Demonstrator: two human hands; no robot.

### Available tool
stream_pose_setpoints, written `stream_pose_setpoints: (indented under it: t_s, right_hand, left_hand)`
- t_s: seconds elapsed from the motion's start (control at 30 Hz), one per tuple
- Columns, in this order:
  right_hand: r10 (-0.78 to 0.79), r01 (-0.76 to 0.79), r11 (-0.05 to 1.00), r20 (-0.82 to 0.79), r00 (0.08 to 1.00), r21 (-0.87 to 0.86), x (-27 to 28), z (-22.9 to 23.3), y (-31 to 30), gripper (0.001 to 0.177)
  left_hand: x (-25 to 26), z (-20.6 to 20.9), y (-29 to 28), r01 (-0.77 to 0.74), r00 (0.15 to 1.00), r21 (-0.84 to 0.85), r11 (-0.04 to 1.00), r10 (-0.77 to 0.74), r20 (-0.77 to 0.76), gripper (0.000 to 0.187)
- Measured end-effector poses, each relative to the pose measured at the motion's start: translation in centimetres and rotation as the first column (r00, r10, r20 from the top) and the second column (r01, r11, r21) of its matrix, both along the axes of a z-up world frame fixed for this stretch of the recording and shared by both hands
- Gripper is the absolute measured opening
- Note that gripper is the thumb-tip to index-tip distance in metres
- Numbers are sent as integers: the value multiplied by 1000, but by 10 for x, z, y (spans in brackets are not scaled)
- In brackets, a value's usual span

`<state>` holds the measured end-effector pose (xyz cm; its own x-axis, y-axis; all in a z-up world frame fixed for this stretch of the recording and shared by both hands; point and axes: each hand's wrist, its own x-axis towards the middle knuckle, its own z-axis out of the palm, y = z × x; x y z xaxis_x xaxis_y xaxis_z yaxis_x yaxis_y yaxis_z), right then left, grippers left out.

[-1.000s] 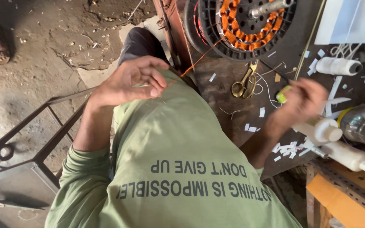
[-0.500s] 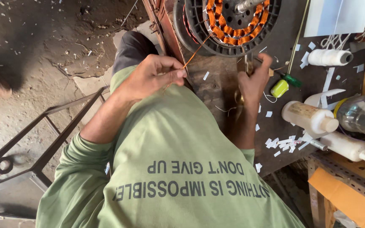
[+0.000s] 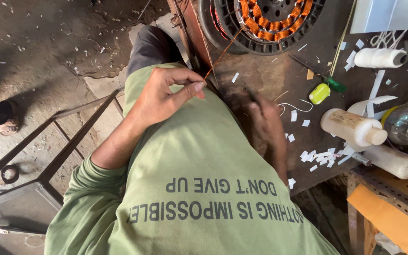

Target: The person works on a motor stator, using shears to cut copper wires and a screwdriver to apply adhesive from a bottle. They handle the stator, wires, and tools throughout the process.

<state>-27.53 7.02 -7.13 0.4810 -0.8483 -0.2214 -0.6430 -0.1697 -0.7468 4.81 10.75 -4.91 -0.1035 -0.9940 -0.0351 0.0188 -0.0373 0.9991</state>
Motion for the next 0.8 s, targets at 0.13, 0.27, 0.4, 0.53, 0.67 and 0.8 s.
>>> stream_pose_setpoints:
  t_s: [0.13,0.27,0.4,0.53,0.67,0.8]
  right_hand:
    - [104,-104,995,37,994,-12,49,11,-1,26]
    - [180,-155,975,163,970,-157,75,13,-10,23]
    - [222,-185,960,171,960,-209,87,13,-12,22]
    - [289,-245,932,141,947,-268,92,14,-13,26]
    - [342,-284,913,169,924,-294,98,13,-16,29]
    - [373,-283,895,233,898,-343,104,9,-18,21]
  left_hand:
    - [-3,6,3,-1,1000,45,999,1,10,14]
    - [-5,8,7,-10,1000,57,998,11,-23,14]
    - [-7,7,11,-41,999,64,997,41,8,12]
    - [-9,9,12,-64,997,32,997,63,48,9]
    - [-10,12,12,-73,994,-5,997,73,79,7]
    - [-11,16,12,-77,994,-21,997,78,80,6]
